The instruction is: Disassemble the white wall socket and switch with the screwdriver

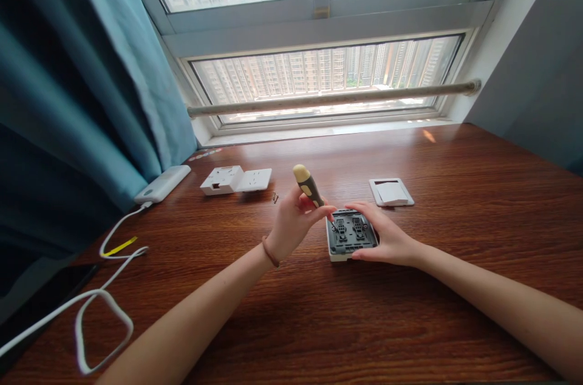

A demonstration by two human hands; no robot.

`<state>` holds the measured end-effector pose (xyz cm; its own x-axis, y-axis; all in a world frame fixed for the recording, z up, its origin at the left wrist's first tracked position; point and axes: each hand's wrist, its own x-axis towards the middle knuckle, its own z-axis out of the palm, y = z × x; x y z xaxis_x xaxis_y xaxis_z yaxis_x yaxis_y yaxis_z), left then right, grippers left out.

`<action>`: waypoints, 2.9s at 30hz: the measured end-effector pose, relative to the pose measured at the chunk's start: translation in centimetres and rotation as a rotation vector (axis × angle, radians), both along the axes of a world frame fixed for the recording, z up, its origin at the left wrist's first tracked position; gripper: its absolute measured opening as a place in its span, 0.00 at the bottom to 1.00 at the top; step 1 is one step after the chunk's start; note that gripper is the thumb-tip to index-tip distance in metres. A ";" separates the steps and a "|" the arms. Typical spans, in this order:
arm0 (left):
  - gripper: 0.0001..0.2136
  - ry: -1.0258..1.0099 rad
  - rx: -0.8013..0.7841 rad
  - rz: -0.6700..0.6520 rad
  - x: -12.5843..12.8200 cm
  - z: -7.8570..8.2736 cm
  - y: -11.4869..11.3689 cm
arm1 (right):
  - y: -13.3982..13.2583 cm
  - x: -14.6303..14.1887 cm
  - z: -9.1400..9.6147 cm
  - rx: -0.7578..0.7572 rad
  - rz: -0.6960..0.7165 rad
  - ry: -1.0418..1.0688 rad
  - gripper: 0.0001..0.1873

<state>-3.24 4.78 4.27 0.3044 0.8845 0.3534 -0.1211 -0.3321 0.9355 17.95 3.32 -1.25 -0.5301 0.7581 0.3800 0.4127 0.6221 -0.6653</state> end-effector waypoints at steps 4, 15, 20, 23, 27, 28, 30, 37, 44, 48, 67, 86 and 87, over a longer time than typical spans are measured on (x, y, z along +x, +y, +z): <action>0.11 0.119 -0.010 -0.126 0.4 1.6 1.1 | 0.1 -0.1 0.0 -0.006 0.017 0.011 0.43; 0.06 0.231 -0.016 -0.304 -0.5 4.0 2.1 | 0.1 -0.1 0.0 0.002 0.016 0.006 0.43; 0.06 0.189 -0.065 -0.277 -0.9 3.2 1.7 | 0.1 -0.1 0.0 -0.004 0.018 0.016 0.43; 0.07 0.164 -0.077 -0.295 -0.8 3.1 1.5 | 0.1 0.0 -0.1 0.010 0.016 0.023 0.43; 0.06 0.177 -0.061 -0.320 -0.6 2.8 1.3 | 0.2 0.0 -0.3 0.009 0.005 0.013 0.43; 0.06 0.182 -0.055 -0.319 -0.6 2.7 1.3 | 0.2 0.0 -0.4 0.007 0.003 0.009 0.43; 0.06 0.186 -0.051 -0.317 -0.5 2.5 1.3 | 0.2 0.0 -0.4 0.004 0.000 0.005 0.43; 0.05 0.199 -0.041 -0.304 -0.3 2.2 1.3 | 0.0 0.1 -0.2 0.012 0.005 0.008 0.42; 0.08 0.162 -0.036 -0.222 0.3 1.7 0.8 | 0.0 0.0 -0.1 -0.018 0.006 0.004 0.43; 0.11 0.186 0.056 -0.020 0.6 1.0 0.7 | 0.0 -0.1 0.0 -0.025 0.007 -0.001 0.43; 0.17 0.097 -0.098 -0.382 -0.6 2.3 1.6 | 0.1 0.1 0.1 0.007 0.023 -0.031 0.42; 0.11 0.049 0.188 -0.020 0.4 0.3 2.3 | 1.0 -0.2 -0.6 -0.013 -0.127 -0.002 0.41; 0.11 0.049 0.166 -0.017 0.4 0.3 2.5 | 1.1 -0.2 -0.7 -0.001 -0.127 -0.012 0.40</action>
